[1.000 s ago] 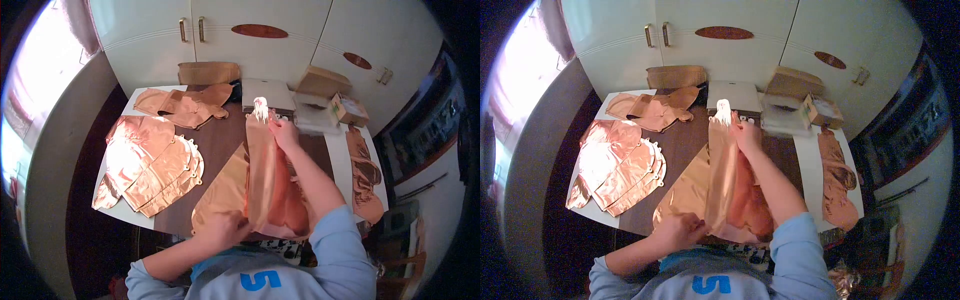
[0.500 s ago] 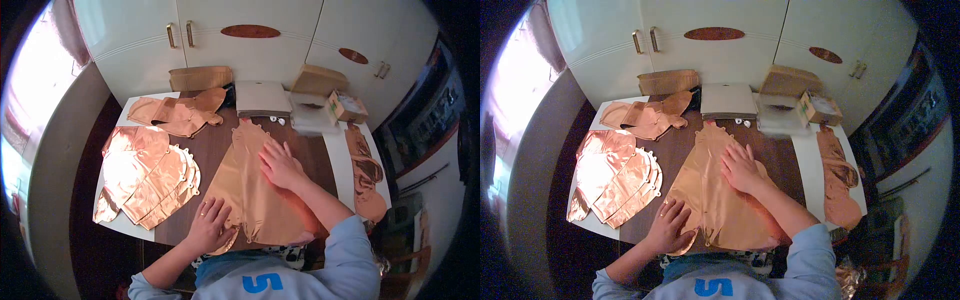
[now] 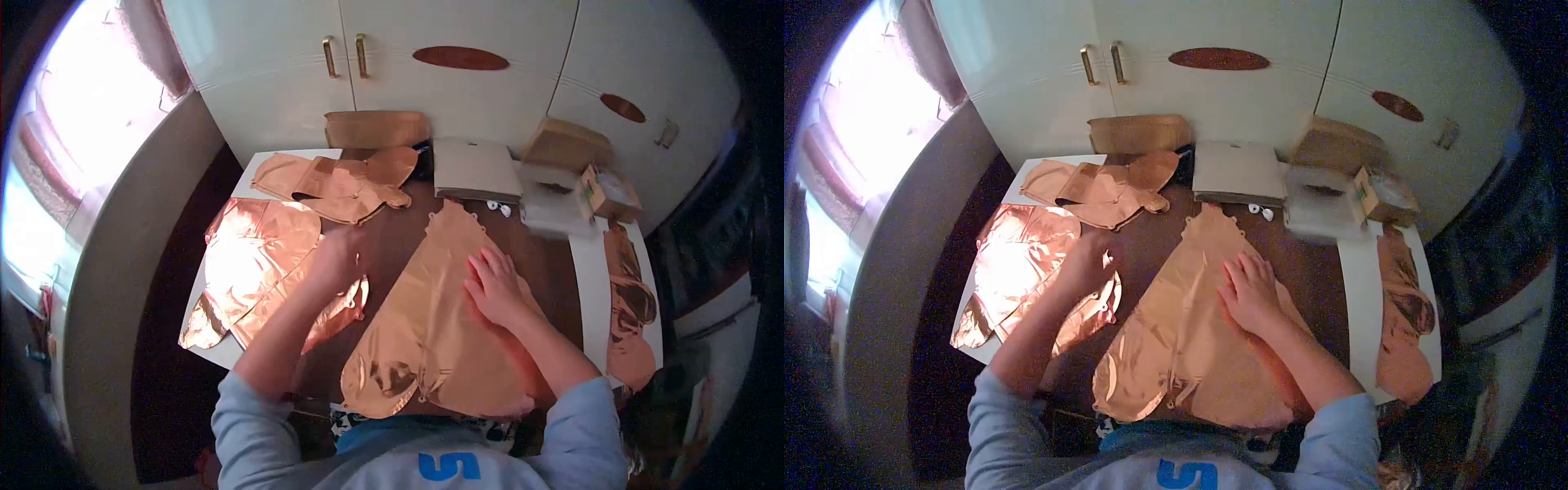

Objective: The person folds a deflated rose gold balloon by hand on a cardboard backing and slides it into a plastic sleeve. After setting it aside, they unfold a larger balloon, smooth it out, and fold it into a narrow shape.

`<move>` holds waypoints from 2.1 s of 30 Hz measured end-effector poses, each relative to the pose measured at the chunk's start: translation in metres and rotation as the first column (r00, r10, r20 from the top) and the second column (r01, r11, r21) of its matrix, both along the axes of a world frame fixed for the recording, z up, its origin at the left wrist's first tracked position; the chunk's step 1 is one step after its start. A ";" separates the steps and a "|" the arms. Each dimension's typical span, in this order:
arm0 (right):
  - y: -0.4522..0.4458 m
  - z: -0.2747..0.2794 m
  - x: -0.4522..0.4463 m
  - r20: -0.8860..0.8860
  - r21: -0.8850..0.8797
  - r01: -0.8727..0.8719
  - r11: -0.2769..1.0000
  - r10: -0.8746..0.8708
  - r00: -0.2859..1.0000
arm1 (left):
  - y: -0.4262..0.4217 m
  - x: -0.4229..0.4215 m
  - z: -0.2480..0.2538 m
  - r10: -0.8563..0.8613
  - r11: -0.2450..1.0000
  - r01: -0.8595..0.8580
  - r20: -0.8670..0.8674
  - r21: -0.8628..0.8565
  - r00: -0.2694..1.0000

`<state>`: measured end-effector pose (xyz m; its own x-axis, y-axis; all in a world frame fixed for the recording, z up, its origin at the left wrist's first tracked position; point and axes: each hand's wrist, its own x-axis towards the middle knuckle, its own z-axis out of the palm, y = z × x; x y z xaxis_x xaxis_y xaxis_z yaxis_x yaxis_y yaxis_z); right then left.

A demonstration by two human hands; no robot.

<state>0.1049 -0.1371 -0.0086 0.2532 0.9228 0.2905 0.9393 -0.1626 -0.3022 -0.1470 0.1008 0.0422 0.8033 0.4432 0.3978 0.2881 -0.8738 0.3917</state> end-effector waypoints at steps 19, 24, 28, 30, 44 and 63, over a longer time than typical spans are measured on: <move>0.002 0.014 0.002 -0.057 0.038 -0.041 0.998 0.043 0.997 | 0.232 0.037 -0.038 0.667 0.709 -0.547 0.172 -0.446 0.725; 0.005 0.024 -0.003 -0.038 0.012 -0.022 1.000 0.022 0.999 | 0.194 0.035 0.032 0.710 0.599 -0.756 0.610 -0.262 0.351; 0.009 0.026 -0.009 0.017 -0.002 0.024 1.000 -0.024 1.000 | 0.127 0.060 0.016 0.015 0.997 -0.034 0.253 0.069 0.967; 0.011 0.028 -0.010 0.025 -0.052 0.062 0.997 -0.061 0.998 | 0.077 0.077 0.007 -0.190 0.971 0.155 0.194 0.182 0.962; 0.016 0.021 0.006 0.034 -0.077 -0.033 0.996 0.036 0.999 | 0.101 0.111 -0.048 -0.222 0.972 0.226 -0.054 0.067 0.974; 0.155 0.048 0.002 -0.069 0.158 -0.228 0.961 0.241 0.968 | 0.086 0.100 0.011 0.162 0.948 -0.189 -0.124 -0.256 0.979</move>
<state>0.1072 0.0179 0.0399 0.0654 0.9077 0.4146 0.9149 0.1113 -0.3880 -0.0465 0.1863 0.0535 0.7328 0.6593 0.1684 0.4773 -0.6744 0.5633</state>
